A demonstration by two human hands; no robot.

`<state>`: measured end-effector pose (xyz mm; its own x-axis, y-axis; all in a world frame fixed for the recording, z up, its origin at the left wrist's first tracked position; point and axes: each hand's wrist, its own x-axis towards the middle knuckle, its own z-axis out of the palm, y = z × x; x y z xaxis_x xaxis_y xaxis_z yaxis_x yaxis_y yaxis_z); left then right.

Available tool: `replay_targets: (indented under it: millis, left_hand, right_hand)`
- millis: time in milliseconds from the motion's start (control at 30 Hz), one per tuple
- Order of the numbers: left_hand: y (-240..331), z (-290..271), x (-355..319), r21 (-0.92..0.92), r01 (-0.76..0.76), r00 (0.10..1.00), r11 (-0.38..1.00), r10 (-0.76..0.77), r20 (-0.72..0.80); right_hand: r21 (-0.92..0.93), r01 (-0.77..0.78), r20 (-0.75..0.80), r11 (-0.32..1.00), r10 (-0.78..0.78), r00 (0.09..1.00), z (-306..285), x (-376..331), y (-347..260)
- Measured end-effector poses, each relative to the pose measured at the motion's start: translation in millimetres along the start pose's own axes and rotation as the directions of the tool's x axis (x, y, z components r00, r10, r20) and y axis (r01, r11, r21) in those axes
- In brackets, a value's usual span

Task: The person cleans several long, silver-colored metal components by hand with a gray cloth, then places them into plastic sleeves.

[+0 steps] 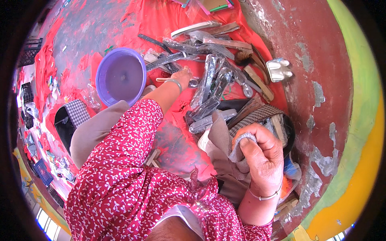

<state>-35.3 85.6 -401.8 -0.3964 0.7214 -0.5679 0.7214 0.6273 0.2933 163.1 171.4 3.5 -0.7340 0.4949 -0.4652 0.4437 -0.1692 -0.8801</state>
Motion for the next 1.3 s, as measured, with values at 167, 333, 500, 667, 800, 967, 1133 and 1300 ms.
replay_targets:
  millis: [167, 333, 500, 667, 800, 967, 1133, 1300]
  left_hand:
    - [1, -11, -54, 0.016, -0.152, 0.988, 0.988, 0.152, -0.001]
    - [13, -24, -69, -0.07, -0.077, 0.994, 0.995, 0.082, 0.07]
    - [56, 16, -10, -0.662, 0.126, 0.992, 0.739, -0.089, 0.089]
    - [124, 18, -20, -0.773, 0.178, 0.973, 0.609, -0.228, 0.045]
    - [142, 21, -38, -0.607, 0.05, 0.997, 0.793, -0.076, -0.017]
    - [147, 27, -52, -0.464, 0.022, 1.0, 0.885, -0.015, 0.019]
    - [157, -19, -99, -0.504, 0.011, 0.996, 0.864, 0.036, 0.083]
    - [166, 32, -120, -0.186, -0.409, 0.886, 0.894, 0.437, 0.155]
  right_hand:
    - [0.02, 0.029, 0.009, 0.999, -0.029, 1.0, -2, -12, -1]
    - [0.059, 0.052, 0.008, 0.997, -0.052, 0.999, -3, -21, -2]
    - [0.023, 0.069, 0.017, 0.997, -0.07, 0.997, -2, -20, -4]
    - [0.036, 0.054, -0.08, 0.998, -0.051, 0.996, -7, -14, 4]
    - [0.02, 0.05, -0.08, 0.999, -0.048, 0.996, -5, -8, 1]
    - [0.016, 0.055, -0.082, 0.998, -0.054, 0.995, -3, -7, -2]
    - [0.038, 0.074, -0.126, 0.996, -0.069, 0.99, -5, -14, 1]
    - [0.116, 0.232, -0.267, 0.966, -0.195, 0.944, -22, -27, -1]
